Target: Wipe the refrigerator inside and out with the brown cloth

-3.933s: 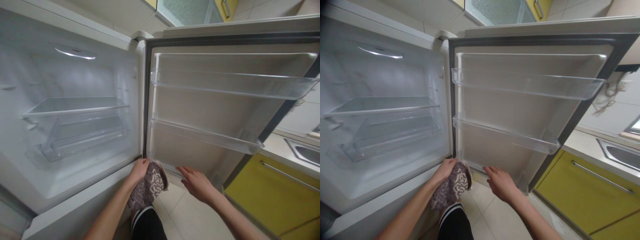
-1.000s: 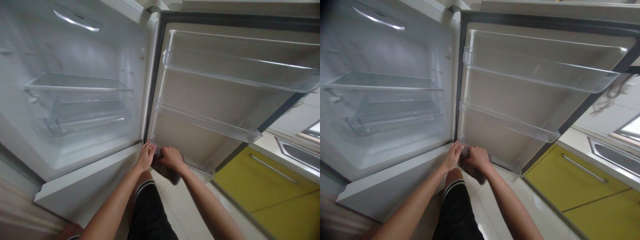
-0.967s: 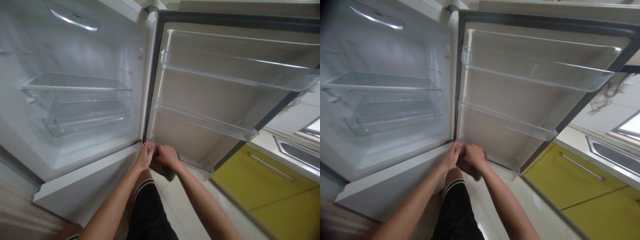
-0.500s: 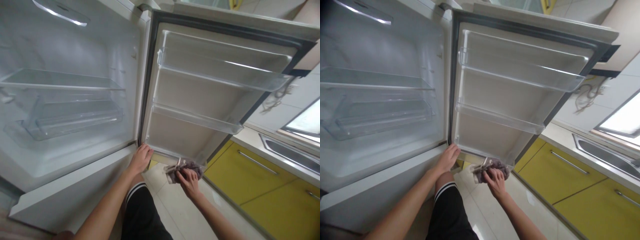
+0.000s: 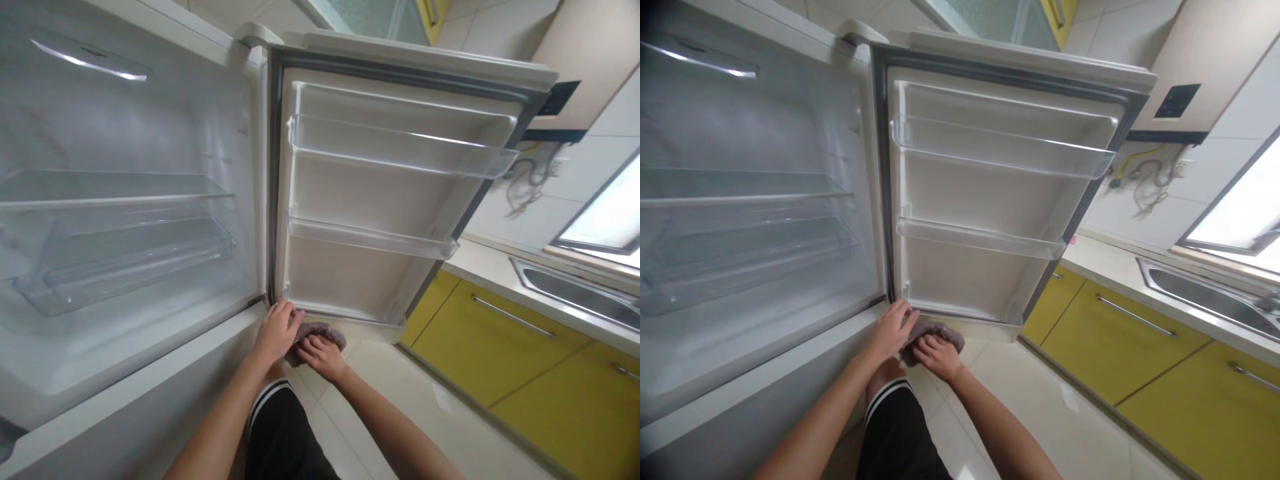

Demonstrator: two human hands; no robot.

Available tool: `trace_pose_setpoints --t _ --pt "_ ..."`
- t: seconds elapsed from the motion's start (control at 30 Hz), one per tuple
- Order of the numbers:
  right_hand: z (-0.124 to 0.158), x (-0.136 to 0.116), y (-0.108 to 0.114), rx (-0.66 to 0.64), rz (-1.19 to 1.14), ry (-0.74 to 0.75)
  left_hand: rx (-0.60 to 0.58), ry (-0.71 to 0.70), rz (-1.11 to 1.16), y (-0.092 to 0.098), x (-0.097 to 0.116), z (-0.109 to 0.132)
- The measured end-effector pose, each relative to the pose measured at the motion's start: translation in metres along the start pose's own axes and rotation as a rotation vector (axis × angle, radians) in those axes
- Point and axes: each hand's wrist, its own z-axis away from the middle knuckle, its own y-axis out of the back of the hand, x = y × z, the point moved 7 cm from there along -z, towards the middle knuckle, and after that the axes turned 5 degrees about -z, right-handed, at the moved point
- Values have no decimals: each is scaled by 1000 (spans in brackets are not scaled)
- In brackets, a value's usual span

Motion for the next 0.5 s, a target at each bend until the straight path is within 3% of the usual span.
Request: trace_pose_setpoints --t 0.07,0.17,0.27,0.37,0.43,0.5 --pt "40 15 22 143 -118 -172 -6 -4 -30 -1 0 2" --pt "104 48 46 567 -414 -600 -18 -13 -76 -2 -1 4" --pt "131 70 38 896 -770 -881 -20 -12 -94 -1 -3 6" --pt "93 74 -8 1028 -1500 -1014 -17 -17 -115 0 -4 8" --pt "42 58 -46 966 -1934 -1022 -17 -15 -115 2 -3 9" --pt "-7 36 -77 870 -2102 -981 -22 -1 -108 3 -1 10"
